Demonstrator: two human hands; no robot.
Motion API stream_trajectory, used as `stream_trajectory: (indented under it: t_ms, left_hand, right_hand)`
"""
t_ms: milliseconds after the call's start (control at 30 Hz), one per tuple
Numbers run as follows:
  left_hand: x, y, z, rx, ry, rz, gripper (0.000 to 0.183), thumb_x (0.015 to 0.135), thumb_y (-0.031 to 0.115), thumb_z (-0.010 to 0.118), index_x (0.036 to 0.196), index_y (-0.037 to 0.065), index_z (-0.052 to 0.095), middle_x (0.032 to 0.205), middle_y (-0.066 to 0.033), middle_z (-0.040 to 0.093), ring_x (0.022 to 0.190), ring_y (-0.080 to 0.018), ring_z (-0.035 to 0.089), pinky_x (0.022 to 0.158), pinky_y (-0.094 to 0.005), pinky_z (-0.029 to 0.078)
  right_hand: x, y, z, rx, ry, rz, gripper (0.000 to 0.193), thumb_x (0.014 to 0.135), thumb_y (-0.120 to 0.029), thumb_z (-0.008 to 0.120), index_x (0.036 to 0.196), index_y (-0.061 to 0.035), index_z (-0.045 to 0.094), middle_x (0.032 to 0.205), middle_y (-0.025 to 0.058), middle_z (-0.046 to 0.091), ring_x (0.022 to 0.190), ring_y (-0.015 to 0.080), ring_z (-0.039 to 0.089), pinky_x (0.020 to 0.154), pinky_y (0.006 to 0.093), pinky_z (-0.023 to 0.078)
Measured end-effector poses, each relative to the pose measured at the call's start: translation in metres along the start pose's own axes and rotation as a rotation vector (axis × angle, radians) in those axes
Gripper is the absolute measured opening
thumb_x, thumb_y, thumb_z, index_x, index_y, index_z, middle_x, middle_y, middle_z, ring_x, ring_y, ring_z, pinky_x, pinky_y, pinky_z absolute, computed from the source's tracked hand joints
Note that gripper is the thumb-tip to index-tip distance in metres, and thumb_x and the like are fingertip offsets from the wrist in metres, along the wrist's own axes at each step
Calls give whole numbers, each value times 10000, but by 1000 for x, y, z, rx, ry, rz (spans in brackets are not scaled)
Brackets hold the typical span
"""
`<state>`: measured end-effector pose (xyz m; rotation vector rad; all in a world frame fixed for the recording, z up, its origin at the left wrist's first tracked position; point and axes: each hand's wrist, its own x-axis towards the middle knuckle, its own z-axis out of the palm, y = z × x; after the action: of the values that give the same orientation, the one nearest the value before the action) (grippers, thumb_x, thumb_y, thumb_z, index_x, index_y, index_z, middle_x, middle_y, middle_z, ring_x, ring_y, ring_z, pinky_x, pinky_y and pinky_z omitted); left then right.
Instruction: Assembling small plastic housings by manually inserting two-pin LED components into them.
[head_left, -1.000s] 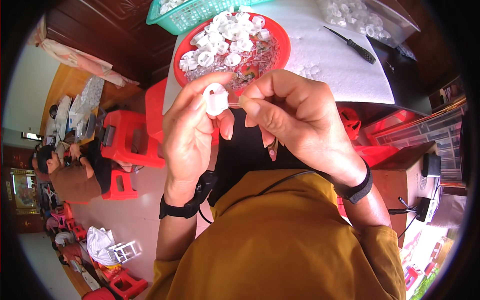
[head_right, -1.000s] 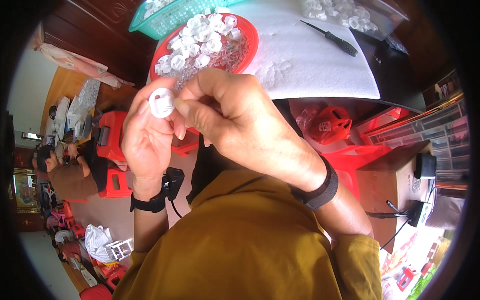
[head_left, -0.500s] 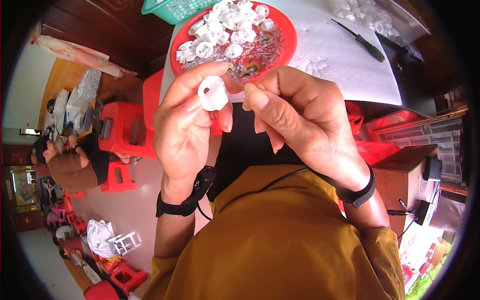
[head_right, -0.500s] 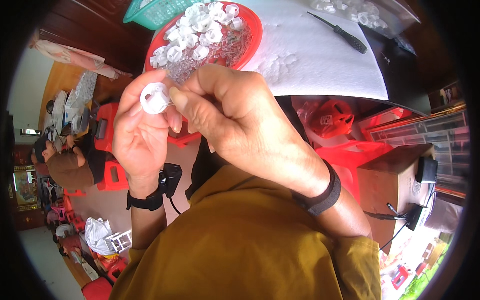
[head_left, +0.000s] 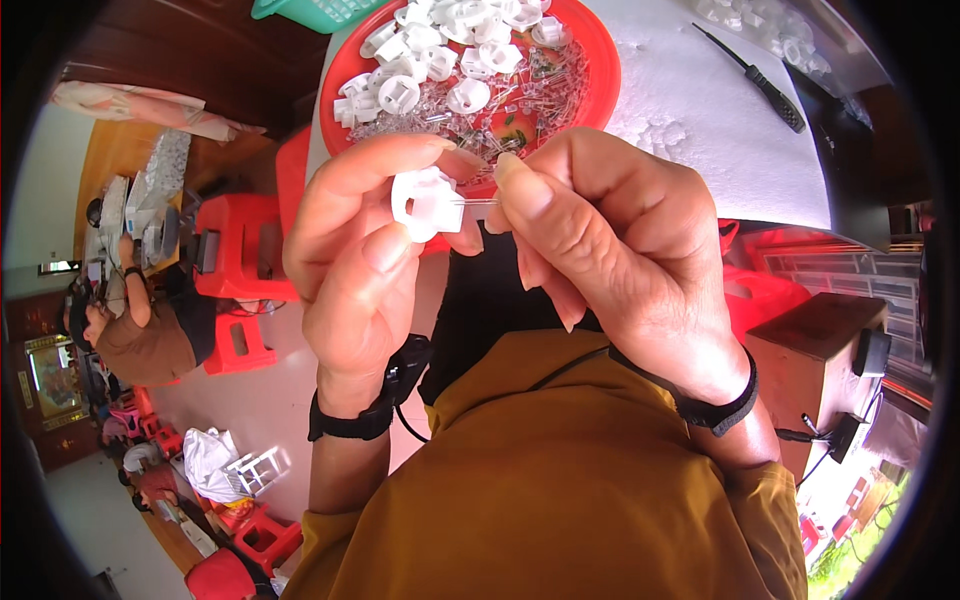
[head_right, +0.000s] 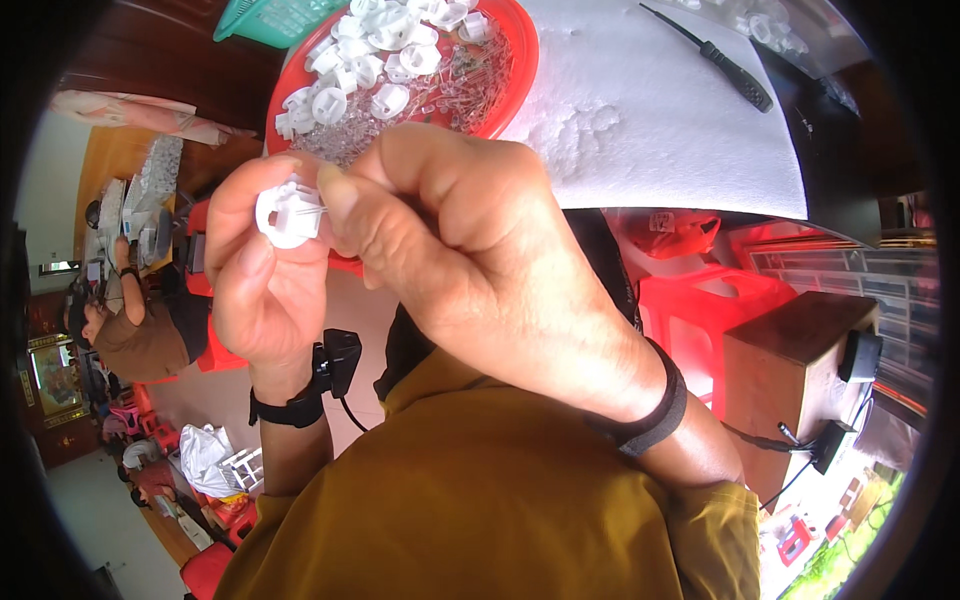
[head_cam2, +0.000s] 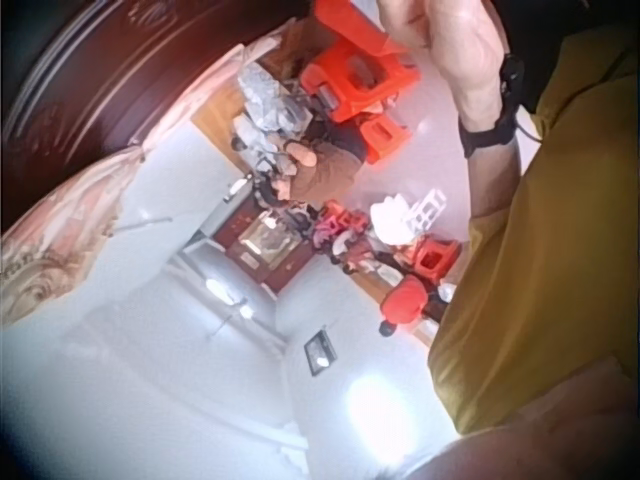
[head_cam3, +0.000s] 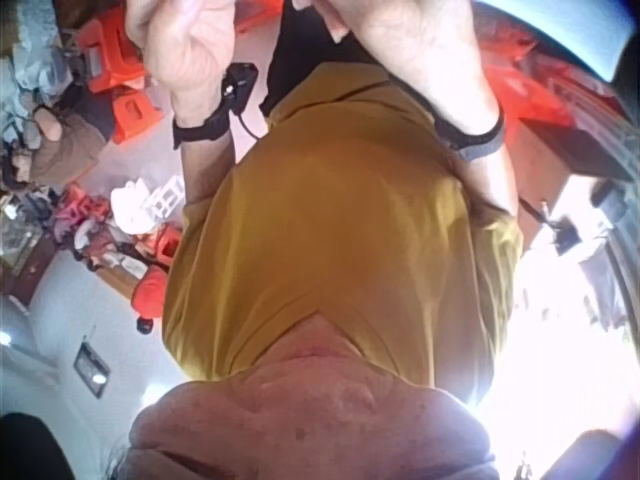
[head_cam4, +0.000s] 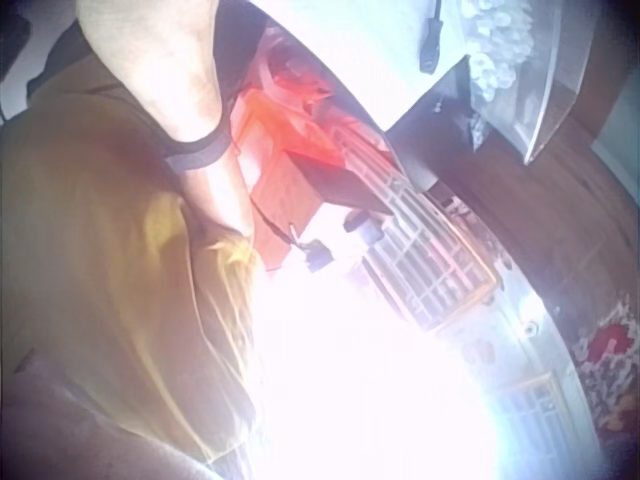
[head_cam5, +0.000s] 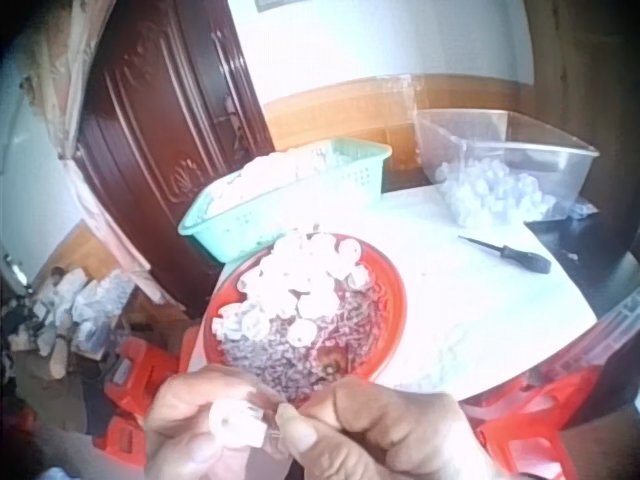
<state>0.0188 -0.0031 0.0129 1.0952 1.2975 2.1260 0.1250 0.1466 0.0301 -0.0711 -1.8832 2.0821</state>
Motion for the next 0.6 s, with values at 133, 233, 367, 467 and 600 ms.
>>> stream_trajectory:
  t_ms: [133,233,367,467,600]
  left_hand:
    - [5,-7,-6,32,-39,90,407,860,96,506,1225,-82,482,1161,-253,559,931,-250,593,793,-352,504]
    - [5,-9,-8,63,-43,120,397,851,66,517,1221,-77,486,1194,-259,540,1026,-264,569,852,-362,484]
    - [5,-13,-19,49,-123,160,390,843,32,518,1218,-74,490,1235,-267,514,1136,-284,524,936,-374,430]
    - [4,-15,-17,68,-92,160,389,840,21,521,1216,-74,493,1249,-270,507,1167,-293,510,950,-370,414]
    - [3,-19,-25,74,-97,177,385,847,36,510,1214,-79,493,1239,-272,516,1154,-292,518,951,-372,414]
  right_hand:
    - [3,4,0,-13,19,41,281,978,-241,547,851,4,603,612,9,555,454,29,430,433,180,333]
    - [5,9,1,-25,35,47,287,981,-244,540,849,4,603,606,8,552,446,28,425,431,181,330]
    - [5,14,2,-39,42,24,249,967,-221,568,888,10,610,640,7,563,478,25,440,446,178,343]
    - [5,19,3,-47,56,-33,218,954,-199,591,921,16,610,677,9,576,507,23,453,460,173,356]
    - [6,20,4,-44,61,-31,198,941,-178,609,948,20,603,705,12,588,527,20,465,473,166,363]
